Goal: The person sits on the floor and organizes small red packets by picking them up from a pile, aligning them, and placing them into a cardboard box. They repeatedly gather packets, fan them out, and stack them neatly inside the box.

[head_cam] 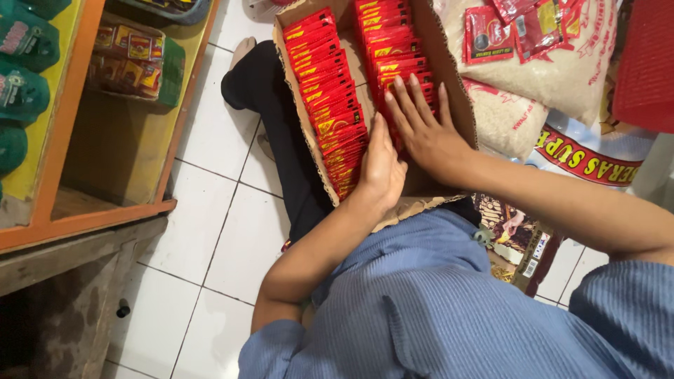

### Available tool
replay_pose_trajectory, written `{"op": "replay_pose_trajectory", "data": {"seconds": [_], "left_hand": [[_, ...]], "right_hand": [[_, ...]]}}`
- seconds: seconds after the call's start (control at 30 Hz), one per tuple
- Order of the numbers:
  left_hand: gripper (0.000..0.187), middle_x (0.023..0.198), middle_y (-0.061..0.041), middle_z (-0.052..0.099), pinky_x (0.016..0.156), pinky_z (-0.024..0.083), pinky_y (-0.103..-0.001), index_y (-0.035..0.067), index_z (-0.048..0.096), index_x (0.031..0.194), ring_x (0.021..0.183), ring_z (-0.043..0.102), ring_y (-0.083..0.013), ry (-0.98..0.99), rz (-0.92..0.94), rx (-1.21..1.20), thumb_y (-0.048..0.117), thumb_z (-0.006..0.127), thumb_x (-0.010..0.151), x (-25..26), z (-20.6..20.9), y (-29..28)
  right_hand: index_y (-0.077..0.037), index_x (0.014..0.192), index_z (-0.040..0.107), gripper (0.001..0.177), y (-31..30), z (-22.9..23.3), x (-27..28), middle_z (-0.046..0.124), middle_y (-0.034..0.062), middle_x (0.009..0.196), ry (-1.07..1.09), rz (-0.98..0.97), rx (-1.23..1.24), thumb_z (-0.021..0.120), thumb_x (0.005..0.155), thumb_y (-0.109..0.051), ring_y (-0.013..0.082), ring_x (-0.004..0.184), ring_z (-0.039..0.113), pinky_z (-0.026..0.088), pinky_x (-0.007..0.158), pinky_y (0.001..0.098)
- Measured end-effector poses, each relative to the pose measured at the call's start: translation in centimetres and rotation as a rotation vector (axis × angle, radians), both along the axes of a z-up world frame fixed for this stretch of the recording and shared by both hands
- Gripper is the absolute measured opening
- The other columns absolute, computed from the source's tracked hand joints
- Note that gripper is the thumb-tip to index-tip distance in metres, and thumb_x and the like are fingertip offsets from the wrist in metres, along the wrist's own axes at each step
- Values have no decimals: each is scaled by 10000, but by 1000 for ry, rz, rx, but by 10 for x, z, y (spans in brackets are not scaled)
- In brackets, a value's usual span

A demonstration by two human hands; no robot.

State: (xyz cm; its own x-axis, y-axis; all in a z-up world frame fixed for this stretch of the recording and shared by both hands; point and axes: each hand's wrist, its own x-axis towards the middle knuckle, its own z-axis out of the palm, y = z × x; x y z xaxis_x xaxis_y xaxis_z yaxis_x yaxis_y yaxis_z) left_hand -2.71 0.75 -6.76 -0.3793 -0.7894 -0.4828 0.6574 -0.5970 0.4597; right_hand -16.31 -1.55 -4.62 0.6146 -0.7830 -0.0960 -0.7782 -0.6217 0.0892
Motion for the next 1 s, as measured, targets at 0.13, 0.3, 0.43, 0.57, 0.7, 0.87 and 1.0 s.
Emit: {"op": "replay_pose_trajectory", "data": {"seconds": [0.13, 0.3, 0.43, 0.57, 0.7, 0.87, 1.0], "left_hand": [[856, 1734, -17, -103, 1192, -102, -616, 214, -74, 1638, 1582, -99, -212, 37, 35, -34, 660, 263, 989, -6, -3, 0], [867, 1724, -10, -102, 1189, -105, -616, 253, -73, 1640, 1581, -103, -210, -16, 5, 30, 679, 271, 968, -4, 2, -1], [897, 1725, -5, -106, 1163, -125, -636, 261, -74, 1630, 1569, -123, -211, -37, -24, 69, 693, 298, 938, 1, 6, -3], [912, 1719, 5, -127, 1157, -137, -637, 267, -71, 1633, 1564, -149, -211, -47, -16, 51, 679, 335, 928, 4, 3, -5], [917, 1742, -17, -110, 1177, -126, -633, 208, -22, 1649, 1579, -162, -209, 5, 19, 22, 658, 400, 971, 9, 1, -8], [824, 1733, 36, -120, 1181, -141, -591, 269, 26, 1651, 1566, -177, -157, -63, 32, -20, 551, 417, 984, 12, 16, -8], [701, 1761, 36, -40, 1210, -115, -509, 261, 66, 1653, 1593, -127, -162, -89, 34, -201, 408, 387, 1047, 15, 46, -8]], "right_hand": [[45, 1642, 202, 790, 2, -4, 1, 109, 267, 1722, 2, -13, 19, 507, 957, -205, 455, 1596, 88, 180, 1195, 711], [-9, 1659, 206, 796, 0, -2, 2, 113, 238, 1722, 45, -15, -37, 515, 960, -231, 436, 1588, 103, 207, 1179, 698], [-17, 1648, 192, 801, 3, 7, 3, 109, 246, 1710, 23, -6, -34, 520, 957, -250, 432, 1580, 106, 215, 1174, 706], [16, 1638, 155, 836, 0, 15, 3, 89, 258, 1703, -45, -39, 74, 537, 929, -208, 440, 1576, 87, 203, 1181, 694], [48, 1626, 127, 853, -3, 19, 0, 75, 276, 1697, -115, -58, 127, 545, 912, -159, 450, 1575, 72, 187, 1197, 673], [76, 1613, 149, 823, -2, 22, -1, 100, 278, 1690, -135, -40, 118, 535, 923, -152, 452, 1573, 82, 174, 1215, 654], [96, 1602, 187, 768, -3, 35, 3, 141, 292, 1680, -175, -28, 47, 527, 962, -157, 459, 1575, 103, 180, 1243, 615]]}}
